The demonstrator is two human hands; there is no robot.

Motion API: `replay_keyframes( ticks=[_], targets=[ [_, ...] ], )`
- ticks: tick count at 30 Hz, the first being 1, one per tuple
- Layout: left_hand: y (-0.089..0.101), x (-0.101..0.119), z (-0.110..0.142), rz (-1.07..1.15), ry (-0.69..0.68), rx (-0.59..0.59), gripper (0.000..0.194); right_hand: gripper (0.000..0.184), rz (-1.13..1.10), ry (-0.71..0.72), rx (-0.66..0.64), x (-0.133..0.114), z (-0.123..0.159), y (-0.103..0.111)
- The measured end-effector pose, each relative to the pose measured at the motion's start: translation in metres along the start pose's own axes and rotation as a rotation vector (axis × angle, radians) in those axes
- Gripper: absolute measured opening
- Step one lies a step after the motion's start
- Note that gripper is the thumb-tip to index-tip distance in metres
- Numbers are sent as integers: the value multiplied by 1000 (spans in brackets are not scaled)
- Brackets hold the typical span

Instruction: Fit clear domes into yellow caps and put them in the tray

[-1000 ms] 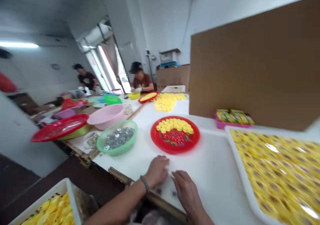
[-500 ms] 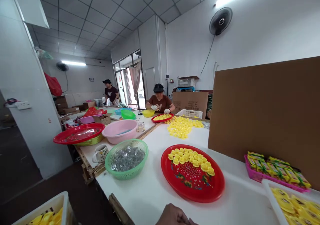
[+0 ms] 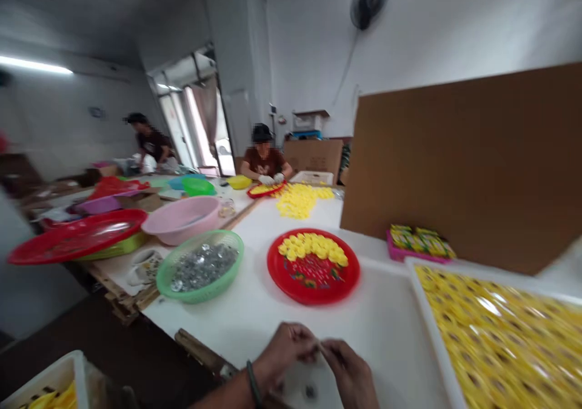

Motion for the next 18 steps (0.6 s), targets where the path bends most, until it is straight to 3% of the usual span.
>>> replay_keyframes(
  ticks=[9,14,18],
  targets=[
    [0,6,0,58,1,-52,29,30,-356,-131,32,9,-4,-15],
    [-3,8,0,-38,-18,-83,26,26,-480,-136,68,5,-3,-10],
    [-3,7,-3,49,60,-101,25,24,-590,-166,55,1,-3,-6]
  ],
)
Point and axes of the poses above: each hand's wrist, its own z-axis away from the middle knuckle, its own y-axis out of the back of the hand, x = y × z, the point moved 2 cm from there along -z, towards the middle knuckle, and after that the axes turned 10 degrees about z, right-handed, at the moved point
